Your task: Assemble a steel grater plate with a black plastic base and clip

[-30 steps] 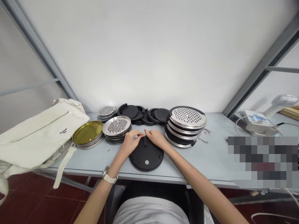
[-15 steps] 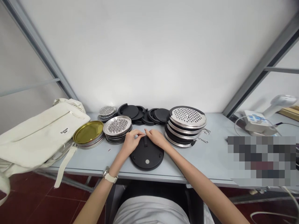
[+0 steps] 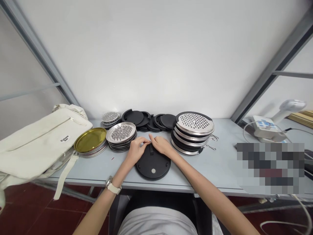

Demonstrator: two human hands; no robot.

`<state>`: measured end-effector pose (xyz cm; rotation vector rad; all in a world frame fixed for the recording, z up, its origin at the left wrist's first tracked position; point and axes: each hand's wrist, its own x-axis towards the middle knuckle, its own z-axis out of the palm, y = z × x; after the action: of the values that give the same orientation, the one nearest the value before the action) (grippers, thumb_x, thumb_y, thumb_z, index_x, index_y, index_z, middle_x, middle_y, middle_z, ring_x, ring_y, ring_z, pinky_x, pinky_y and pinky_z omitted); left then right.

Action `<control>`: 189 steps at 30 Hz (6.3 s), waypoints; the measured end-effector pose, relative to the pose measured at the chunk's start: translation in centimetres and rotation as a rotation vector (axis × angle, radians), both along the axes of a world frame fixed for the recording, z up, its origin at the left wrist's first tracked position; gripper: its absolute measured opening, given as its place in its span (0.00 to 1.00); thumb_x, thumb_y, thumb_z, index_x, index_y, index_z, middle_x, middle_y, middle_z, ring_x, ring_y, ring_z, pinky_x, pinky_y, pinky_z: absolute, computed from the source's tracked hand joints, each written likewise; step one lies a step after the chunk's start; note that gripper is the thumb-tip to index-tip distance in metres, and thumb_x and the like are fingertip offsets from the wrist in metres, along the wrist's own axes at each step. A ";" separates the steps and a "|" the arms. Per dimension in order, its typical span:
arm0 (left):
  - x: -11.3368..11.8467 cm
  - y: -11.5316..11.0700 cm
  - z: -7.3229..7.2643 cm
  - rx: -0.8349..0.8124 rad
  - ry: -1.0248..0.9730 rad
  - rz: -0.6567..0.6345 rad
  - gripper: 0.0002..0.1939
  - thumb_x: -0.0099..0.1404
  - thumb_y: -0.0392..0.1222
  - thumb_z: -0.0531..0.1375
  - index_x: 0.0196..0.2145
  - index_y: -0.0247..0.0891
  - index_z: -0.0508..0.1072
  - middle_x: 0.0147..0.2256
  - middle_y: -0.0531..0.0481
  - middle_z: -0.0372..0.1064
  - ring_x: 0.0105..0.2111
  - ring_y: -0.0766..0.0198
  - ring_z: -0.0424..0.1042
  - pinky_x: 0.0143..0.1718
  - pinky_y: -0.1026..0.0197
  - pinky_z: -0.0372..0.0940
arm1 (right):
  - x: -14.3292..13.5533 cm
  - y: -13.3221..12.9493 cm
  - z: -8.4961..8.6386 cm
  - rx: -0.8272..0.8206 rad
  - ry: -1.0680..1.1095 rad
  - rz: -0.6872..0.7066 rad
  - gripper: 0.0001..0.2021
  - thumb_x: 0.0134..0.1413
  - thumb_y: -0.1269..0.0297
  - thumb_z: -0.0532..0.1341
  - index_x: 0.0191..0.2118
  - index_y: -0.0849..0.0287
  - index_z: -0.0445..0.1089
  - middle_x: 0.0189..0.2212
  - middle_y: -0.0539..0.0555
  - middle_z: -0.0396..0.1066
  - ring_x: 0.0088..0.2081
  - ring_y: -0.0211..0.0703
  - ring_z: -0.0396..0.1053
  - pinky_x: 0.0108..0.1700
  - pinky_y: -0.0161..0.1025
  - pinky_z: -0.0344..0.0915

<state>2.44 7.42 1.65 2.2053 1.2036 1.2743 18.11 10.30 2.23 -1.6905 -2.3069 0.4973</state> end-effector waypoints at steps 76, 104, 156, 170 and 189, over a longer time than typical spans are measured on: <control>0.8 -0.4 0.1 0.065 0.113 0.058 0.04 0.65 0.32 0.54 0.34 0.38 0.68 0.33 0.51 0.64 0.36 0.64 0.67 0.39 0.63 0.61 | 0.2 -0.1 0.5 0.002 -0.078 0.055 0.36 0.67 0.50 0.31 0.42 0.63 0.73 0.37 0.64 0.76 0.44 0.50 0.72 0.42 0.36 0.61; 1.1 -0.9 0.4 0.064 0.124 0.017 0.09 0.66 0.31 0.50 0.35 0.38 0.68 0.34 0.49 0.66 0.35 0.63 0.66 0.39 0.61 0.62 | 0.1 0.0 0.2 0.026 -0.101 0.038 0.37 0.66 0.49 0.30 0.38 0.63 0.74 0.37 0.64 0.76 0.40 0.48 0.73 0.39 0.35 0.60; 0.9 -0.6 0.2 0.079 0.165 0.029 0.07 0.63 0.29 0.54 0.34 0.39 0.68 0.32 0.53 0.70 0.33 0.64 0.69 0.41 0.59 0.59 | 0.3 0.2 -0.3 0.108 -0.255 0.152 0.24 0.69 0.62 0.36 0.54 0.62 0.64 0.36 0.61 0.75 0.38 0.45 0.72 0.35 0.35 0.58; 0.8 -0.8 0.1 0.102 0.244 0.065 0.07 0.63 0.29 0.55 0.35 0.39 0.70 0.33 0.54 0.72 0.36 0.62 0.70 0.42 0.58 0.57 | 0.4 0.1 -0.3 0.129 -0.289 0.177 0.25 0.69 0.62 0.34 0.57 0.62 0.62 0.35 0.61 0.75 0.38 0.46 0.73 0.35 0.34 0.60; 0.6 -0.3 -0.1 0.059 0.237 0.086 0.07 0.64 0.32 0.56 0.35 0.40 0.73 0.34 0.53 0.74 0.35 0.61 0.71 0.42 0.56 0.58 | 0.0 -0.1 -0.1 0.115 -0.288 0.133 0.23 0.69 0.63 0.37 0.52 0.63 0.66 0.38 0.62 0.75 0.40 0.46 0.73 0.37 0.35 0.61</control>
<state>3.05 7.08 1.53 2.4255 1.3764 1.1164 18.13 10.24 2.15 -1.6542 -2.6053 0.1466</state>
